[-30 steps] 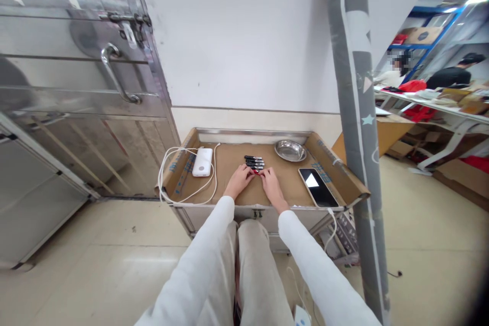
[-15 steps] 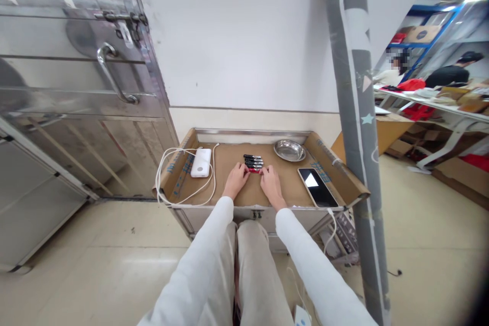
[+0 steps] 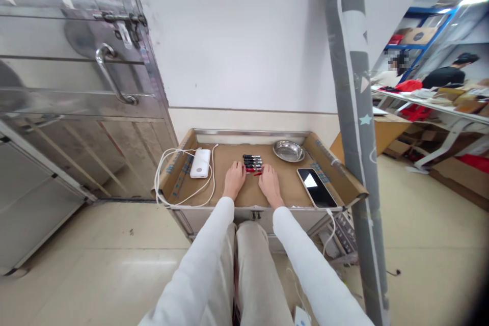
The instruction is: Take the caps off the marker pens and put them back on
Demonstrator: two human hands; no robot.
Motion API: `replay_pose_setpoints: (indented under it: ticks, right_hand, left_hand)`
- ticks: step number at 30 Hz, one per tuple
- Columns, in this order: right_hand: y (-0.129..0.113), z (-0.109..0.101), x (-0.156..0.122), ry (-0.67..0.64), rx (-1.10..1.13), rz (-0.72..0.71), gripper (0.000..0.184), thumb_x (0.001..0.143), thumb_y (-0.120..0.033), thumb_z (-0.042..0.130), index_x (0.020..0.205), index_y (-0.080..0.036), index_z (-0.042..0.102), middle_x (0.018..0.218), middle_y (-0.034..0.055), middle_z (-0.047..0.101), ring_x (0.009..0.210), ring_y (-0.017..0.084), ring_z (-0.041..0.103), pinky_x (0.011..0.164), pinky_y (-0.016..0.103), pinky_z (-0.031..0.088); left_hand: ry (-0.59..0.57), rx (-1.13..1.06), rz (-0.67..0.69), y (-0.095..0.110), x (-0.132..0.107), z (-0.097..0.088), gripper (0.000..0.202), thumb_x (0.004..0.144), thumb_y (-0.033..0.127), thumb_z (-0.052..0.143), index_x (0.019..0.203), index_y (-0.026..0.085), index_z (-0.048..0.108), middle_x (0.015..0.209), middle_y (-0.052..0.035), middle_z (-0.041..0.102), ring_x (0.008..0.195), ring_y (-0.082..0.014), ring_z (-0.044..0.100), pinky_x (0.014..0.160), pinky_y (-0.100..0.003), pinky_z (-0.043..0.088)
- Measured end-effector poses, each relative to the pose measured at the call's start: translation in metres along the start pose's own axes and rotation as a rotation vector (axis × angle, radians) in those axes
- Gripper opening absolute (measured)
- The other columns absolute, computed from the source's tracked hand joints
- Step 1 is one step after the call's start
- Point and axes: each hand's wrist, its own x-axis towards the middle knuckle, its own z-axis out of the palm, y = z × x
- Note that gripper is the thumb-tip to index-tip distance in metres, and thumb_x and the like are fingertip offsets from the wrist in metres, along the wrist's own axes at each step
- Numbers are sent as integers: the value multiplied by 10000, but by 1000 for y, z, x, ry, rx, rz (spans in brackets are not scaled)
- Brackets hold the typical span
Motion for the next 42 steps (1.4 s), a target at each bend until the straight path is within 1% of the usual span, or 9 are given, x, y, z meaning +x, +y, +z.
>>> replay_pose_setpoints:
  ticks: [9,13,17,21,26,33,37,39,42]
  right_hand:
    - [0,-1,3,-8,-60,12,319,815,-34,304,1025,-125,526,991,142,587,929,233,514,815,335,366]
    - [-1,2,5,35,-160,116,293,835,-56,305,1001,-118,538,983,166,576,914,253,518,794,355,355]
    - [-2,3,4,40,-232,202,268,852,-91,337,1024,-119,540,1020,171,549,935,248,515,801,349,343]
    - [-2,1,5,-13,-275,202,282,871,-134,377,1110,-157,526,1060,136,528,952,220,517,813,322,337]
    - [-2,-1,8,-58,-266,149,298,891,-145,365,1124,-187,546,1033,111,527,894,191,542,787,299,346]
    - [-3,-3,9,-65,-251,104,298,895,-138,376,1110,-203,572,986,97,540,815,163,558,742,283,356]
    - [-2,-1,8,-54,-254,90,272,884,-137,393,1070,-200,583,971,91,548,778,161,564,724,286,363]
    - [-2,0,7,-29,-256,92,249,879,-134,394,1041,-176,579,965,94,554,797,177,566,722,293,367]
    - [-2,-1,7,4,-235,87,216,872,-115,383,988,-140,564,952,98,561,826,188,560,719,289,368]
  left_hand:
    - [129,131,-190,0,1,3,255,833,42,302,948,88,525,950,-185,564,941,-293,541,823,-423,426]
    - [145,125,-184,-3,3,8,254,817,31,317,937,100,530,935,-172,576,950,-285,546,827,-413,433]
    - [73,130,-171,-5,7,10,252,814,26,332,940,110,533,944,-152,594,955,-255,559,838,-380,450]
    - [29,154,-160,-8,11,14,292,830,27,344,1052,93,521,1112,-164,586,1060,-236,544,935,-364,425]
    - [53,129,-127,-13,13,23,332,846,40,355,1146,77,490,1237,-189,543,1168,-237,503,998,-372,394]
    - [86,93,-116,-11,14,20,227,890,119,370,1074,99,501,1140,-187,577,1095,-255,547,926,-413,437]
    - [42,73,-119,-3,10,9,264,859,50,339,1081,77,480,1070,-178,563,960,-244,584,828,-378,467]
    - [27,2,-25,0,5,3,326,830,7,330,1111,105,463,1108,-155,535,916,-214,584,795,-342,470]
    - [-26,-138,110,1,-3,-3,295,811,9,368,1040,153,485,1037,-97,537,886,-184,573,808,-308,464]
